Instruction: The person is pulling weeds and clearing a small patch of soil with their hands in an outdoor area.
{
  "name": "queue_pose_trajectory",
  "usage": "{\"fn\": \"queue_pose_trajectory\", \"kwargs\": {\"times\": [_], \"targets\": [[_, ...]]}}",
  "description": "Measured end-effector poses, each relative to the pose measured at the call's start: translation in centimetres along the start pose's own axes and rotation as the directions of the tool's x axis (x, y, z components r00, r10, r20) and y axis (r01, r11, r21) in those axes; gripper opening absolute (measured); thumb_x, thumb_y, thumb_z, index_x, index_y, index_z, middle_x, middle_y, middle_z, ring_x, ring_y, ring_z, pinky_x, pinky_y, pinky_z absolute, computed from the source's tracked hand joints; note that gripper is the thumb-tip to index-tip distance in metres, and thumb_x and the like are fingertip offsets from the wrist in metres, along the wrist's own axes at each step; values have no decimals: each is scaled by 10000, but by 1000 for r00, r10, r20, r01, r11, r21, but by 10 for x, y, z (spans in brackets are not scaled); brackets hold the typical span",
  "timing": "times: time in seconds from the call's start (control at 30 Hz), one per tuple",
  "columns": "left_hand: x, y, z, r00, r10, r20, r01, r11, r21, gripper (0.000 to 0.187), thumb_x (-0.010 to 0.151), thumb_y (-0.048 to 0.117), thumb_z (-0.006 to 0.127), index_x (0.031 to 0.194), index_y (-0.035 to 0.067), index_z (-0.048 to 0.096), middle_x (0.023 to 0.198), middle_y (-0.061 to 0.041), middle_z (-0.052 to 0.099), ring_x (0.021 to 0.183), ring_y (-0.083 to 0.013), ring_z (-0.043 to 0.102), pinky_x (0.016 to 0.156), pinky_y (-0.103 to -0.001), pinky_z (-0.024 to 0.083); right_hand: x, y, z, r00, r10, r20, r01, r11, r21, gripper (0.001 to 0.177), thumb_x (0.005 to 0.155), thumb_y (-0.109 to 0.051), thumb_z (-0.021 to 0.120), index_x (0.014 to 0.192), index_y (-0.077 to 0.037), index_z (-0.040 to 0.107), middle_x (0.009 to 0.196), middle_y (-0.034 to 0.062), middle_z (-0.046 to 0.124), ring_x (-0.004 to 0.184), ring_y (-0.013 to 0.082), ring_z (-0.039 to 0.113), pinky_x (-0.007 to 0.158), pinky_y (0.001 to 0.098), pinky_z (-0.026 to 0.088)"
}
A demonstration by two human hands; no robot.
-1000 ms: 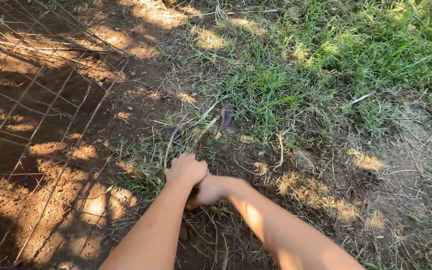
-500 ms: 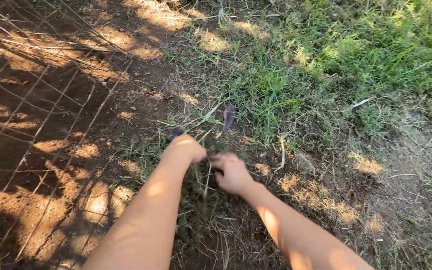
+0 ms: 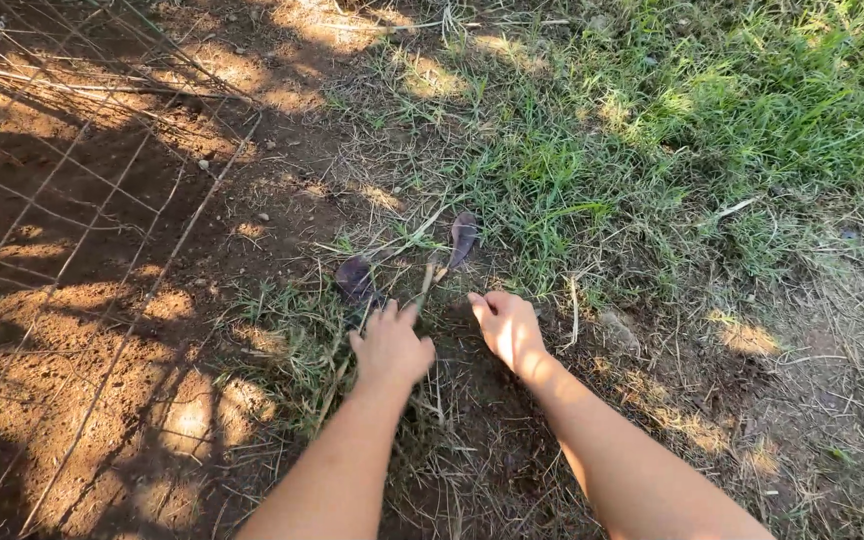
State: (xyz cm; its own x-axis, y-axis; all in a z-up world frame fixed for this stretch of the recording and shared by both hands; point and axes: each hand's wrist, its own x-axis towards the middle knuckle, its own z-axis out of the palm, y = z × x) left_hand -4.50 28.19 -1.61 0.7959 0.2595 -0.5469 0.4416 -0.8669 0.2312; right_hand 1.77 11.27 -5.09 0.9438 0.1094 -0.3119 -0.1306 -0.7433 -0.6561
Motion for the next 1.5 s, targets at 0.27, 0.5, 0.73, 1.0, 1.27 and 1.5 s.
{"fn": "queue_pose_trajectory", "kwargs": {"times": [0.27, 0.5, 0.73, 1.0, 1.27, 1.5], "targets": [[-3, 18, 4, 996, -50, 69, 39, 987, 155, 840, 962, 540, 603, 1640, 252, 199, 1730, -98, 29, 1588, -334, 63, 1215, -704, 103, 41, 17, 46, 902, -407, -142, 425, 895, 133, 248, 839, -94, 602, 1032, -55, 752, 1016, 190, 681, 876, 332, 685, 801, 394, 553], [0, 16, -8, 983, -57, 174, 21, 978, 205, 872, 939, 519, 642, 1647, 295, 184, 1738, -58, 12, 1594, -307, 74, 1222, -707, 113, 52, -23, 51, 834, -552, 28, 551, 834, 21, 197, 912, -180, 681, 1050, -79, 778, 1044, 143, 727, 1002, 367, 684, 919, 420, 534], [-4, 15, -19, 974, -39, 221, -21, 964, 263, 799, 934, 505, 655, 1615, 288, 296, 1740, -54, 17, 1597, -310, 79, 1212, -726, 122, 61, -77, 79, 774, -628, 82, 632, 759, -156, 452, 834, -129, 671, 1285, -100, 675, 1349, 50, 592, 1206, 345, 473, 929, 519, 428], [9, 6, -5, 986, 43, 158, -75, 976, 205, 663, 945, 427, 545, 1563, 234, 402, 1704, -43, 202, 1562, -361, 188, 1218, -710, 73, 81, -88, 113, 781, -623, 35, 582, 707, -402, 302, 825, -130, 694, 1120, -174, 745, 1103, 16, 628, 1174, 268, 517, 919, 512, 408], [5, 9, -12, 980, 32, 199, -87, 958, 273, 650, 952, 535, 565, 1534, 264, 466, 1737, -82, 114, 1582, -358, 158, 1221, -712, 77, 86, -85, 100, 755, -650, 87, 653, 733, -193, 350, 780, -4, 609, 1071, -152, 735, 1071, 78, 668, 1105, 333, 586, 927, 505, 448], [3, 9, -13, 976, -12, 216, -43, 968, 247, 690, 960, 557, 560, 1574, 291, 392, 1733, -36, 99, 1600, -300, 97, 1233, -718, 22, 76, -111, 87, 807, -521, 279, 587, 763, -271, 227, 924, -194, 628, 1126, -90, 644, 1045, 145, 714, 1093, 343, 637, 936, 541, 398]]}}
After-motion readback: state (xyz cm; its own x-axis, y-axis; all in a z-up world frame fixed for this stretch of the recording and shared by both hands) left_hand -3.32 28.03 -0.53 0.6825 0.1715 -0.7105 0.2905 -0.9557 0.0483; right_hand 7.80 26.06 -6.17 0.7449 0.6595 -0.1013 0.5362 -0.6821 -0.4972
